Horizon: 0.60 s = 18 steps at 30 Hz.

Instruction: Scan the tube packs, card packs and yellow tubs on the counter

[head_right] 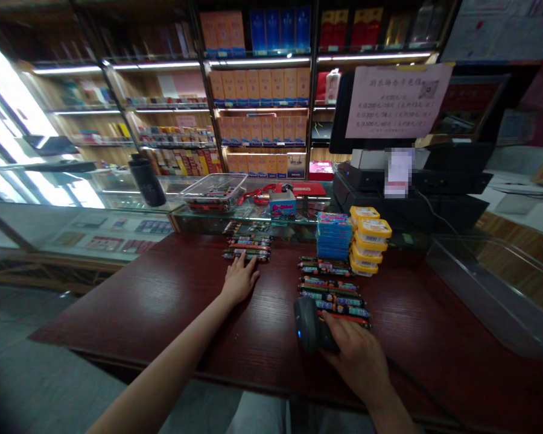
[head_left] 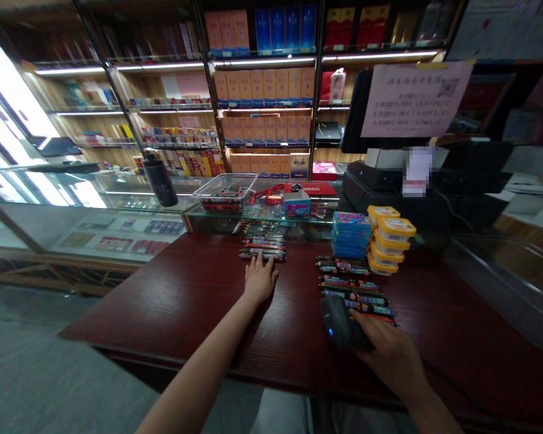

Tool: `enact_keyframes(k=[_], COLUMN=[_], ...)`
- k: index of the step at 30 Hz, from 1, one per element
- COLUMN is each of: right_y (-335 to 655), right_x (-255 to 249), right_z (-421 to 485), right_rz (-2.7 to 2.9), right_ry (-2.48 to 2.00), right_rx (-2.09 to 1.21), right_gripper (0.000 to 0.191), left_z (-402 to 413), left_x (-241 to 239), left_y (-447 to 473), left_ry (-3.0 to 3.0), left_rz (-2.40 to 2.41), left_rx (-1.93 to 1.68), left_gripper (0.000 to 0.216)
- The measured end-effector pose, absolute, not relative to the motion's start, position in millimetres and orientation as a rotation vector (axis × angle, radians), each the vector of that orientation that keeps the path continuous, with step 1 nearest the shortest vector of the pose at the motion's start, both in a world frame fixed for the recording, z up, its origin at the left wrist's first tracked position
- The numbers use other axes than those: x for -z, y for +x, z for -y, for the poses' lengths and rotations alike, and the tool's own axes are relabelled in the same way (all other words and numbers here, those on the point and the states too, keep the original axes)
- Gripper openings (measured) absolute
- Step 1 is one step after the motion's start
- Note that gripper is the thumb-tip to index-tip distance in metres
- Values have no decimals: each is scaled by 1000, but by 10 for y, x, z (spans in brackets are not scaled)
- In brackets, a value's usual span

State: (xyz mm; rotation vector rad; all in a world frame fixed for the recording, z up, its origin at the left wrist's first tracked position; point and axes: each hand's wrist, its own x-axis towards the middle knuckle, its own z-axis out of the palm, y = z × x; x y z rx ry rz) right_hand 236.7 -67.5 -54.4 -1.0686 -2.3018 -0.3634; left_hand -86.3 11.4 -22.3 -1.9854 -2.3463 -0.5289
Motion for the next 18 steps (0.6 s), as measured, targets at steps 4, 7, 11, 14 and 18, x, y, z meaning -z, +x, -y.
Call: enact_keyframes(k=[4,7,11,14,18], right_y=[2373,2380,2382,2360,2325], right_x=[533,524,518,506,476], right_z=[667,672,683,700,731], right_rz=[2302,2303,2308,2280,2242], right_ry=[-1078,-1094,-1090,-1140,-1184], right_rx=[374,345,308,264,209], right_gripper=[53,55,57,55,53], left_z=[-138,-156,-260,-397,-577], left_x=[131,83,56,51,29], left_y=[-761,-582,-256,-33,114], left_ry=[-1932,-1991,-2485,-2766,-2908], left_rz=[2382,2240,1854,1631,1456], left_rx=[484,609,762,714,620], left_gripper=[51,43,29,25,29])
